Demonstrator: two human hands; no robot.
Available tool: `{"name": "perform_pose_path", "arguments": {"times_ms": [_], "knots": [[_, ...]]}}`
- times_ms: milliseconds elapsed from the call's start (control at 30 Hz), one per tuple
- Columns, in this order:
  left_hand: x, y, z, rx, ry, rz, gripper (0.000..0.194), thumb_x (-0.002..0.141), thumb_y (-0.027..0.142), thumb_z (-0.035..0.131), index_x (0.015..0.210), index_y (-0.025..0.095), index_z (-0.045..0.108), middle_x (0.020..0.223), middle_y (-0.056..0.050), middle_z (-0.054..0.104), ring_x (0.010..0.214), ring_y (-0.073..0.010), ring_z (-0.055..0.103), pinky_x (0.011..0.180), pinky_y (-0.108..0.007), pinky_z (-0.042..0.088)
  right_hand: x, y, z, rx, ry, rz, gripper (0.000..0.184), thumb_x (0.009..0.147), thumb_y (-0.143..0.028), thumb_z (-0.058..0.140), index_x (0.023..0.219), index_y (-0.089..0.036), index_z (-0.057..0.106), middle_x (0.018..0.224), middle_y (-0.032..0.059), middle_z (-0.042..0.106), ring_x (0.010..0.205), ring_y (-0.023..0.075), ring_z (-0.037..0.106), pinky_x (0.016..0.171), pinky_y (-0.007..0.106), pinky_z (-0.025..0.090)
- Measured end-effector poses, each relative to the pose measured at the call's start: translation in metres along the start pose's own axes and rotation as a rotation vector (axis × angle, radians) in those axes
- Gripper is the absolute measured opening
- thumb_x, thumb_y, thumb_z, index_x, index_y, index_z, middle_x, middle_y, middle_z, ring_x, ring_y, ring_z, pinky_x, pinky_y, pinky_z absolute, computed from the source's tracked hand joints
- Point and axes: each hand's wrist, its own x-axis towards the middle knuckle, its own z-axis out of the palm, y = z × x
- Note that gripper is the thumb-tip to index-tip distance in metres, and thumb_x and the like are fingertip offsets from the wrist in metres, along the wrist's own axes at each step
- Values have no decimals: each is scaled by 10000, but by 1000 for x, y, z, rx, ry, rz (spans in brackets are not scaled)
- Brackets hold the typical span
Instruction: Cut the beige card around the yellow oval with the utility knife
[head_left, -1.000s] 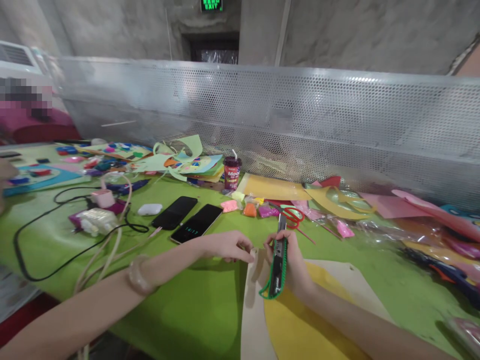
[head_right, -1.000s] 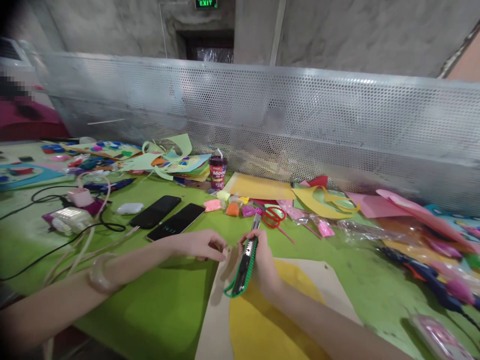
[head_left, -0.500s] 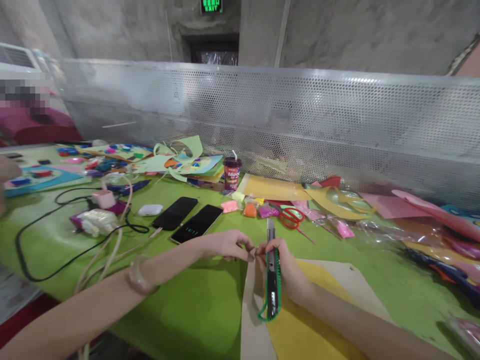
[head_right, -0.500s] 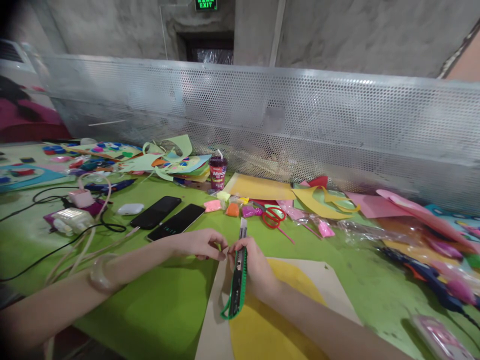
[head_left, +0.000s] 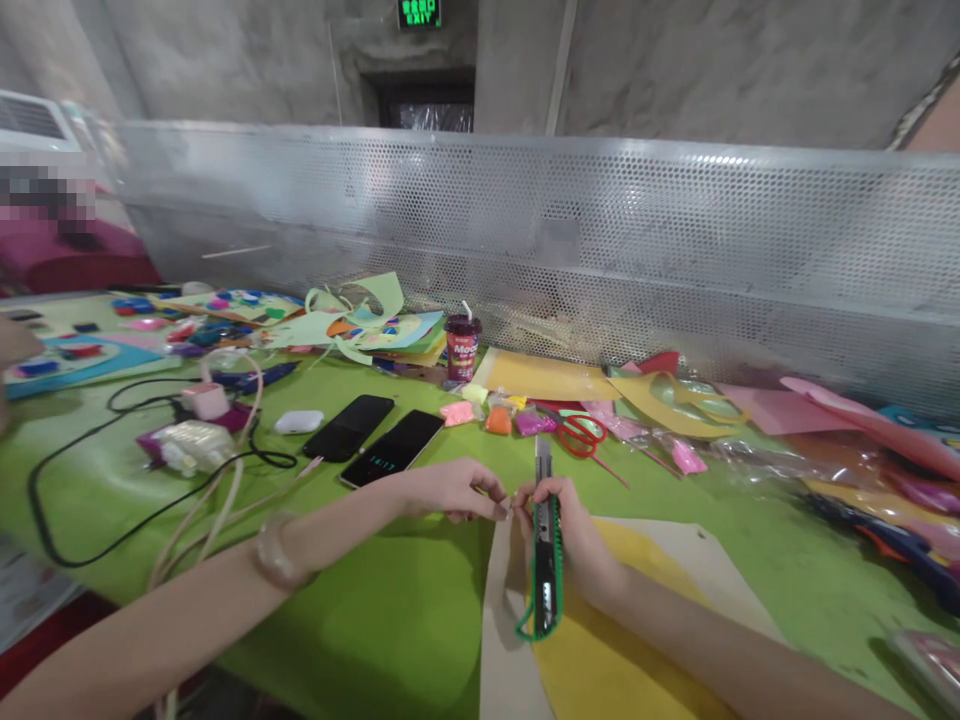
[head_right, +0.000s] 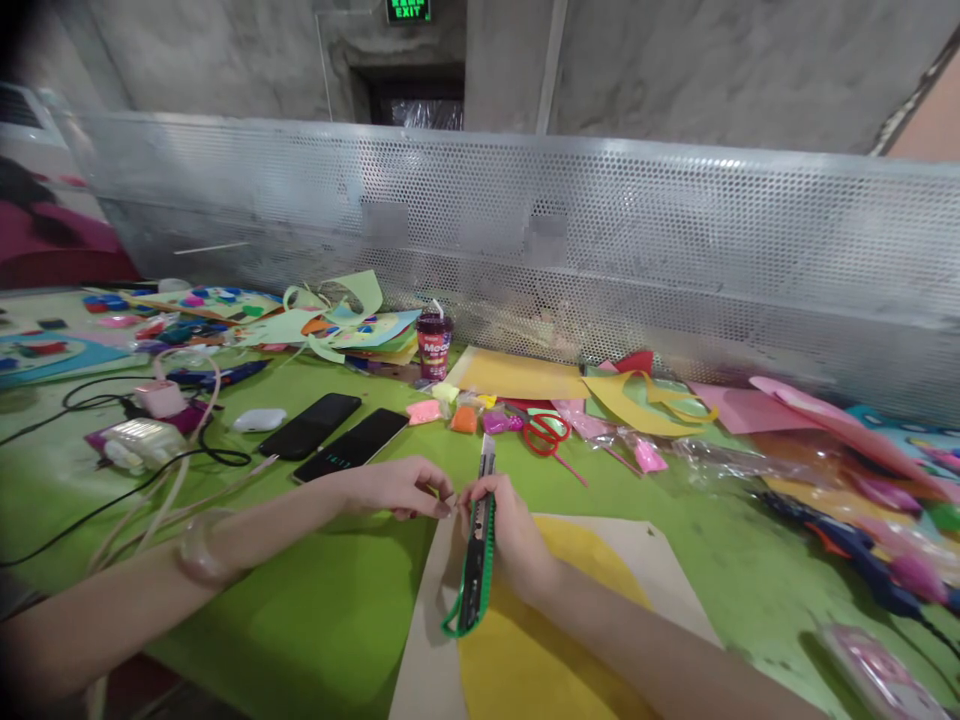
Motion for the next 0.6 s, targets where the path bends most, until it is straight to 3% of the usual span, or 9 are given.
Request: {"name": "perform_pose_path", "arguments": {"times_ms": [267,467,600], "knots": [[0,-2,-1,-11,6,-2,315,704,398,730,880,148,656,635,40,491,484,-73,387,470,-226,273,1,-4,0,34,77,-48,159,682,-301,627,657,-225,489,678,-14,595,577,134,529,525,224,433],[0,-3,-3,-27,37,7,386,726,474,736,930,161,640,702,27,527,501,-70,409,463,-216,286,18,-5,-14,-51,210,-301,206,877,-333,613,772,-193,505,800,-5,600,719,145,584,666,285,503],[-2,0,-4,-45,34,3,310,743,413,721,908,162,642,698,31,521,517,-71,427,479,-210,323,18,2,-26,-257,183,-417,128,904,-259,660,940,-150,602,840,-4,602,707,139,585,665,297,517]]}}
